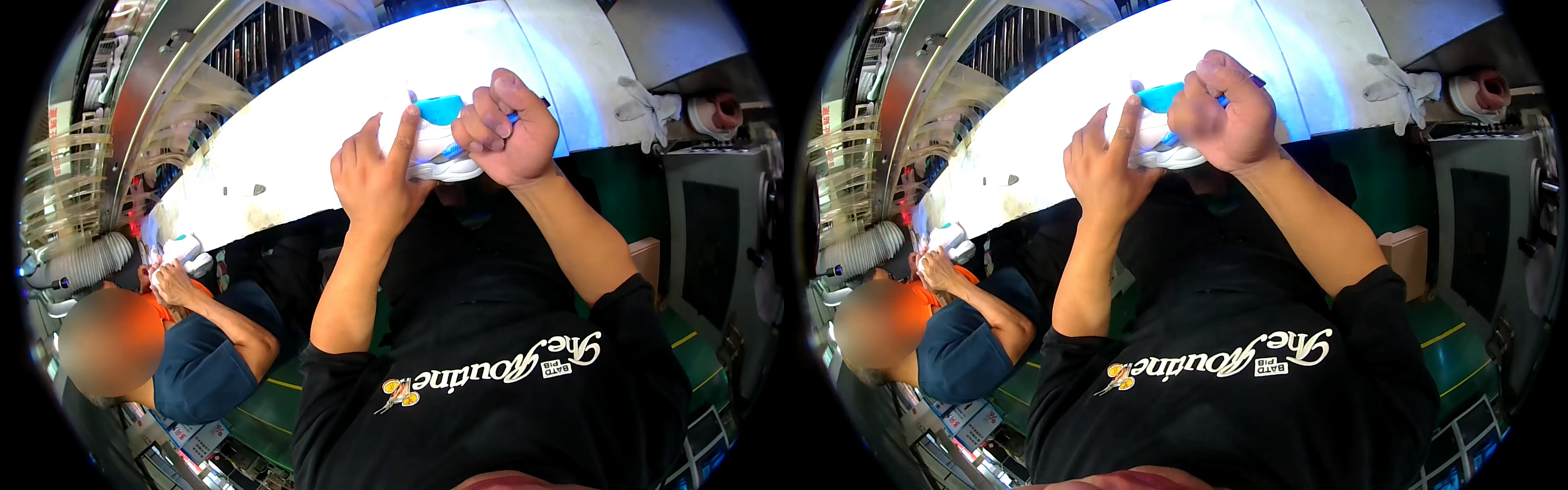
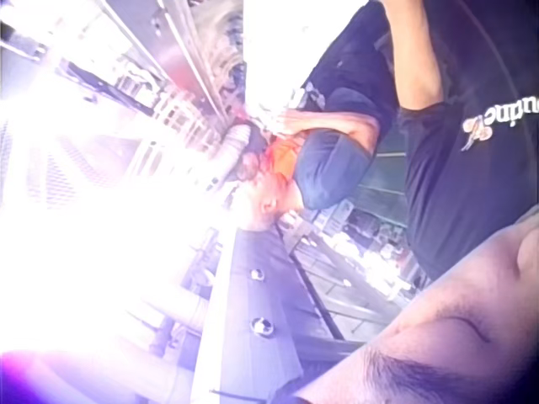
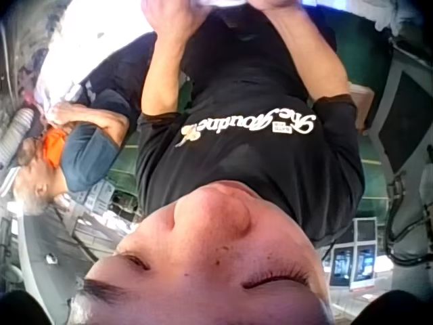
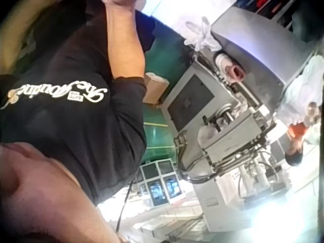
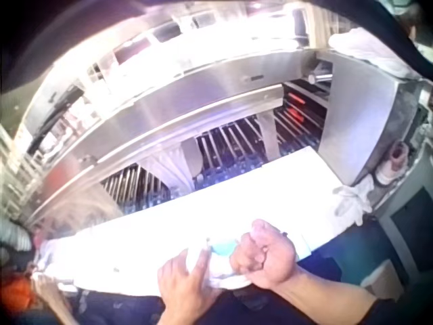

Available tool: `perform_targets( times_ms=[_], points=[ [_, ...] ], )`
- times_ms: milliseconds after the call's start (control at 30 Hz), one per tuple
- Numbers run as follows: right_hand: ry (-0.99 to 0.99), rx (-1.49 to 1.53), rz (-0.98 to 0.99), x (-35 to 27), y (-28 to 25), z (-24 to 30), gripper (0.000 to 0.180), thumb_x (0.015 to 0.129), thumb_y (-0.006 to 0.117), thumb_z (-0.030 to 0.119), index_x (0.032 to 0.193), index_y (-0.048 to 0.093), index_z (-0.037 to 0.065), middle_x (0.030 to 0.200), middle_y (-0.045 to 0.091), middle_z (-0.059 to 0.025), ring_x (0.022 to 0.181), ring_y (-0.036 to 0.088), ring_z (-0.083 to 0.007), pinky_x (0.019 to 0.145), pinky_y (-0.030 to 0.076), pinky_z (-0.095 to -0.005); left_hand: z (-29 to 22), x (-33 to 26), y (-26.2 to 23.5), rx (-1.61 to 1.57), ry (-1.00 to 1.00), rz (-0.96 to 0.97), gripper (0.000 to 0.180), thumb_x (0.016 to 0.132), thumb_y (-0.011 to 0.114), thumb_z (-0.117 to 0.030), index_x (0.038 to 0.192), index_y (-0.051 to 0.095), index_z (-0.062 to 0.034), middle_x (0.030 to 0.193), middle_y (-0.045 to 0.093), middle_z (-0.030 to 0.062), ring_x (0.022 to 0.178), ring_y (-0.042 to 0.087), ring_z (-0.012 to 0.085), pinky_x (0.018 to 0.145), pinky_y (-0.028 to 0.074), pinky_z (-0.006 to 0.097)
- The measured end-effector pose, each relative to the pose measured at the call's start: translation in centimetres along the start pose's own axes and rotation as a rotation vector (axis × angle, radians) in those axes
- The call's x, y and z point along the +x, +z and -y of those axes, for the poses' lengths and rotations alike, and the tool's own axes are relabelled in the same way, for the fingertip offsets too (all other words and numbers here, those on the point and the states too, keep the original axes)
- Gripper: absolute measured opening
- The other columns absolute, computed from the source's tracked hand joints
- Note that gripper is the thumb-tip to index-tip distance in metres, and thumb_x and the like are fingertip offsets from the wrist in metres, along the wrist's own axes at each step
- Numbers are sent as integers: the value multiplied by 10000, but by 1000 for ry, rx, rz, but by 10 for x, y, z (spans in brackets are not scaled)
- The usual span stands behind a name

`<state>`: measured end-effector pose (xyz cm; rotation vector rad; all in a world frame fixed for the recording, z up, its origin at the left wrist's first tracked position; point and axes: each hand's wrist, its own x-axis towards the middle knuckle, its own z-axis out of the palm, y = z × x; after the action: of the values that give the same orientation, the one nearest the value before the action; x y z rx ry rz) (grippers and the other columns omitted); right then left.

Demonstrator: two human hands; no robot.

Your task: The person inserts a blue plastic shoe tree into a white sneaker and places it on a conveyor belt. They then retrieve another white sneaker from the belt and insert a white mesh insole into it, pressing it down to fit.

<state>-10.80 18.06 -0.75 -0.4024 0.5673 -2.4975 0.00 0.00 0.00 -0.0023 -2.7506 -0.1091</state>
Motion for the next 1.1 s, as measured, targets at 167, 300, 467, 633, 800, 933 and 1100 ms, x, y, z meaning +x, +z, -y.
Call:
perform_targets(
  times_ms=[167, 300, 467, 633, 800, 933, 1100],
  points=[
    [-112, 56, -118, -3, 10, 34, 331, 1090, 476, 278, 782, 405, 180, 669, 447, 32, 535, 347, -123, 608, 361, -337, 4, -11, 2, -33, 5, -76, 1139, 505, 1031, -317, 1557, 595, -346, 1361, 638, 159, 1120, 645, 331, 943, 479, 452],
    [-283, -1101, -43, -9, -1, 61, 239, 958, 769, 292, 1032, 649, 100, 932, 644, -71, 793, 641, -213, 747, 549, -330, 1, -11, 7, -26, 9, -94, 1124, 526, 1028, -305, 1561, 590, -348, 1360, 640, 168, 1109, 644, 331, 932, 485, 465],
    [-150, -2003, 107, -22, 10, 5, 913, 798, 920, 516, 1514, 515, 122, 1364, 608, -166, 1230, 651, -349, 984, 590, -454, 4, -14, 5, -28, 26, -118, 1105, 591, 1000, -249, 1594, 547, -350, 1354, 645, 164, 1084, 644, 324, 908, 495, 468],
    [92, -1996, 20, -20, 26, -7, 983, 740, 964, 505, 1506, 506, 91, 1332, 615, -171, 1185, 663, -313, 968, 591, -426, 4, -10, 10, -24, 53, -144, 1050, 618, 974, -224, 1580, 567, -323, 1354, 643, 165, 1087, 643, 329, 925, 482, 466],
    [129, -2007, -44, -23, 32, -15, 949, 770, 940, 529, 1504, 524, 93, 1362, 608, -177, 1220, 658, -328, 985, 592, -440, 3, -9, 1, -12, 51, -54, 986, 642, 979, -249, 1545, 599, -357, 1401, 613, 171, 1156, 628, 362, 981, 468, 504],
    [32, -1876, -62, -11, 13, 13, 707, 797, 933, 484, 1313, 694, 63, 1385, 613, -165, 1291, 629, -336, 1042, 565, -458, 11, 0, -15, -58, 110, 71, 933, 640, 965, -273, 1500, 624, -393, 1456, 566, 193, 1249, 595, 396, 1071, 434, 550],
    [-149, -894, -381, -6, -14, 54, 420, 1027, 745, 481, 902, 660, 89, 728, 658, -13, 595, 645, -132, 622, 542, -275, -1, 0, -22, -68, 140, 137, 985, 589, 1017, -296, 1487, 613, -292, 1613, 427, 235, 1429, 485, 437, 1172, 366, 601]
  ],
)
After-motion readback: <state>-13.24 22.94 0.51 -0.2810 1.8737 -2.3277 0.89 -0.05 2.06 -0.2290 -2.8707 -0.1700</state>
